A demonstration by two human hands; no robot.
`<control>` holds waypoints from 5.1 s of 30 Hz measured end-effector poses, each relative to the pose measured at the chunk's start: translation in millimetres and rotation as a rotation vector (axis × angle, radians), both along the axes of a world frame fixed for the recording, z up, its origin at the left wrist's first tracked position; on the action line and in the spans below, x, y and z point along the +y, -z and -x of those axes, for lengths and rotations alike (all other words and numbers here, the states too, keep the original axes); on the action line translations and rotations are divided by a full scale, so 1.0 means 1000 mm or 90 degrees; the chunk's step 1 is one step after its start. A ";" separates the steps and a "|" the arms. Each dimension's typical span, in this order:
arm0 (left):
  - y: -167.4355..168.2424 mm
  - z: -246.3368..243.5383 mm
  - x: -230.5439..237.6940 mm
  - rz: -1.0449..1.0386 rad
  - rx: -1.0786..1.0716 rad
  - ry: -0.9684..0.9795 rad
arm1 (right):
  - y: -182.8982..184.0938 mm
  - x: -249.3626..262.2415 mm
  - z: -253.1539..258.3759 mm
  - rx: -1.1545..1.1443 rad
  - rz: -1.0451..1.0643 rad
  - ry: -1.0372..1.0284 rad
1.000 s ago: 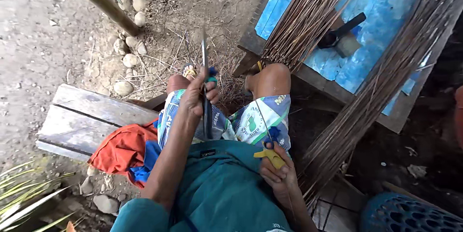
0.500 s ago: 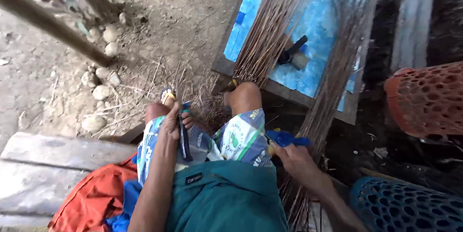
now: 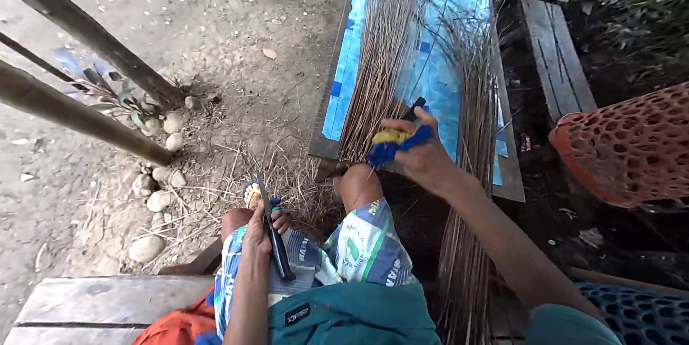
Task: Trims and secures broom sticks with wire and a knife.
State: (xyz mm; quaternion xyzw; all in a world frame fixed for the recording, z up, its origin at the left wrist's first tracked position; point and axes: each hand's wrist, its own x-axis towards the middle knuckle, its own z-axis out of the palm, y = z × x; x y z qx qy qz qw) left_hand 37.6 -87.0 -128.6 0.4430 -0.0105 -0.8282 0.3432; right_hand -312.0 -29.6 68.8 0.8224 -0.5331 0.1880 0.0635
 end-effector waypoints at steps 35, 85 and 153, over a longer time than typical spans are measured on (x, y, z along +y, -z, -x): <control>0.013 -0.003 0.002 0.038 0.030 0.045 | 0.095 0.179 0.049 -0.360 -0.127 0.975; -0.128 -0.029 0.045 0.385 -0.055 0.205 | 0.043 0.221 -0.140 -1.239 -0.777 0.187; -0.119 0.028 0.101 0.323 0.084 0.453 | 0.054 0.258 -0.121 -1.102 -0.543 0.260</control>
